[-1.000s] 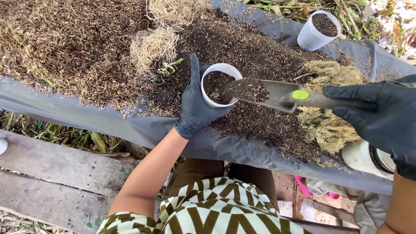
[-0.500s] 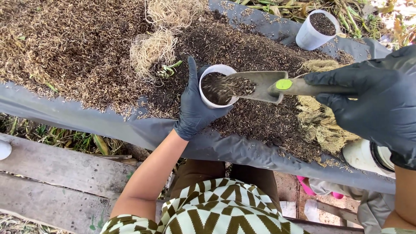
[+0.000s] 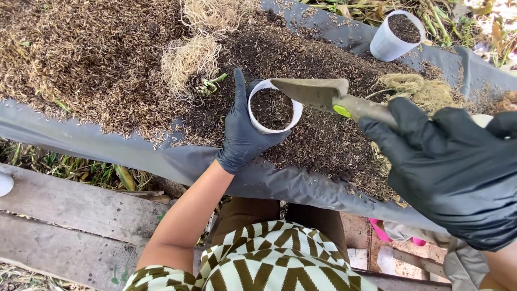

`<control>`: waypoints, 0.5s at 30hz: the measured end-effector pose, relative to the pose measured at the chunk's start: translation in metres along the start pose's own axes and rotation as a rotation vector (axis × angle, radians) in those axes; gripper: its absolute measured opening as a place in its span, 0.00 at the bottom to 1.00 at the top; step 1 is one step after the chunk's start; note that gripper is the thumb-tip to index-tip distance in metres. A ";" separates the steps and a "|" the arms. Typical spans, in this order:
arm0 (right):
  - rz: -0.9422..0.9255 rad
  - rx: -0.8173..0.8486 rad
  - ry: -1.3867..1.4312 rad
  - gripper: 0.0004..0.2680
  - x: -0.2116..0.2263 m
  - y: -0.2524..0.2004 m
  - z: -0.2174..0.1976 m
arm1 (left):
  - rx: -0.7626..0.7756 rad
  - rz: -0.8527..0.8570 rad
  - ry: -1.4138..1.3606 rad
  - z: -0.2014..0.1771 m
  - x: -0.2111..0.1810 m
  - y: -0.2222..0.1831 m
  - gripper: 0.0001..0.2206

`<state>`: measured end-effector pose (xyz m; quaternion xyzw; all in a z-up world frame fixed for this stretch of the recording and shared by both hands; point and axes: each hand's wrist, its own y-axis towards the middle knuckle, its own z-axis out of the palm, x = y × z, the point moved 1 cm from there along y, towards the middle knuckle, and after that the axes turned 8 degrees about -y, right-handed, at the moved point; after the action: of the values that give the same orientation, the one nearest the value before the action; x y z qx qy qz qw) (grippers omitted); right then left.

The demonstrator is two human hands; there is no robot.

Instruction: A person is filling a small white pot with soil using a trowel and then adding fibrous material into the pot.

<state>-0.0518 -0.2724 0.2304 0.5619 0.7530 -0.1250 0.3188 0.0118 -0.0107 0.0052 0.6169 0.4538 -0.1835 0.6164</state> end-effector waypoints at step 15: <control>0.199 -0.131 0.806 0.15 -0.056 -0.068 0.135 | -0.019 -0.042 -0.007 -0.001 -0.017 0.007 0.61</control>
<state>-0.0599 -0.4122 0.1500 0.6143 0.7660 0.1841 0.0442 0.0084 -0.0145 0.0231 0.6007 0.4662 -0.1940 0.6198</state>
